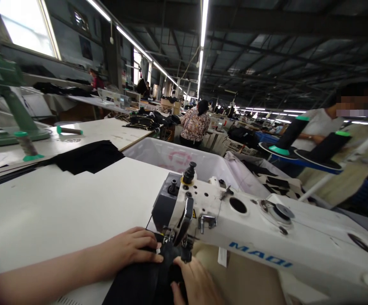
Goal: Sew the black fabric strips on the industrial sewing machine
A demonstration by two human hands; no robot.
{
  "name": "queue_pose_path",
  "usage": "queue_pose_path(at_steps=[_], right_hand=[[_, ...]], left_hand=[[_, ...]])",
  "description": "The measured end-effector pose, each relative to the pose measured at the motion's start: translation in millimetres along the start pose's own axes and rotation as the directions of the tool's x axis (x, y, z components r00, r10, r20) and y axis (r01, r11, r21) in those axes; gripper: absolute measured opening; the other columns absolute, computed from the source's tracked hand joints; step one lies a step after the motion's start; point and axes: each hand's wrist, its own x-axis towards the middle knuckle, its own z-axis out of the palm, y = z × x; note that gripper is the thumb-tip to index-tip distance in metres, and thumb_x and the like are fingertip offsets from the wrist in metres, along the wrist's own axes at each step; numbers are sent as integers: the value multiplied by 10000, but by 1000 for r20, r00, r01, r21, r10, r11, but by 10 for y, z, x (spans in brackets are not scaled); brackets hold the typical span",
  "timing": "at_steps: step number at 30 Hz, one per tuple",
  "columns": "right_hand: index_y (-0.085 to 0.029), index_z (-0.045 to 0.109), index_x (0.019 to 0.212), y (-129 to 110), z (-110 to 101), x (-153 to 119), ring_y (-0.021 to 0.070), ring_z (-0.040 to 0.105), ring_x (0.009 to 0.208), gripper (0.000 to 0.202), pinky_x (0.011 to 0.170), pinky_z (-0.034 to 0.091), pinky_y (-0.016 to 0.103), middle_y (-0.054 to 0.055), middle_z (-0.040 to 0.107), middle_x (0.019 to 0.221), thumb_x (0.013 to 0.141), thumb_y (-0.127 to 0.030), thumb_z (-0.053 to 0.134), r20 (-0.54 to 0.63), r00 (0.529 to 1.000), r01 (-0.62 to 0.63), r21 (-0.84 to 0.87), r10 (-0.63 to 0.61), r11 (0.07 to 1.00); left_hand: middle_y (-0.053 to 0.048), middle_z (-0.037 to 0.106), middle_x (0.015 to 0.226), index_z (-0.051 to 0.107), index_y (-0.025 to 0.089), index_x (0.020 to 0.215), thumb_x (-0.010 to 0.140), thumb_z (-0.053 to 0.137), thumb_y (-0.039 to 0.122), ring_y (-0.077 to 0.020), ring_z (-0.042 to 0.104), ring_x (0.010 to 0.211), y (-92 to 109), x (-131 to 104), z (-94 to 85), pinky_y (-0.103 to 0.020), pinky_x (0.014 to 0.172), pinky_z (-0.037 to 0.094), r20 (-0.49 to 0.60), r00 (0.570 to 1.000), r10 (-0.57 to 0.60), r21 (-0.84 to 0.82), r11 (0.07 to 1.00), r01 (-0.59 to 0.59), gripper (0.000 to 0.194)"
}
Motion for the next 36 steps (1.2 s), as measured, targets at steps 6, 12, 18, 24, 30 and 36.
queue_pose_path(at_steps=[6,12,18,24,30,36], right_hand=[[-270,639,1016,-113,-8,300,184,687,943,227,834,558,306,25,682,995,918,-269,434,129,939,-342,249,319,906],[-253,631,973,-42,170,254,228,674,902,236,835,533,376,55,669,932,927,-356,423,112,913,-408,273,393,871],[-227,649,890,-172,49,282,273,646,885,302,833,488,444,81,686,885,859,-466,467,41,865,-473,394,499,788],[-171,677,859,-80,-52,435,286,674,809,455,790,541,446,120,708,830,746,-592,545,105,819,-554,403,565,728],[-172,728,819,94,-55,581,292,708,900,561,818,572,385,132,751,970,662,-691,581,196,779,-618,401,596,676],[-217,671,658,-222,-124,577,204,522,496,462,556,447,346,-5,517,487,694,-677,652,40,690,-709,239,723,663]], left_hand=[[-42,635,1248,564,301,1337,946,596,125,-234,543,1214,-5,-4,26,-344,1074,358,-4,1000,-9,9,1000,9,429],[-45,640,1269,582,296,1324,978,560,149,-222,556,1200,22,-14,24,-335,1077,368,-68,998,4,-35,999,-7,377],[-56,622,1321,585,280,1333,1001,527,155,-235,538,1235,7,12,96,-354,1070,373,-76,997,22,-4,1000,-22,360],[-56,652,1295,626,278,1291,991,532,126,-228,566,1209,-73,-45,88,-351,1048,386,-152,983,100,35,995,-96,349],[-17,666,1286,646,334,1274,984,490,45,-199,556,1226,-380,-283,-165,-303,1035,338,-109,994,-20,44,999,25,438],[-10,684,1215,710,332,1145,946,489,6,-221,530,1240,-767,-439,-279,-385,1089,243,-224,955,-195,85,972,218,442]])
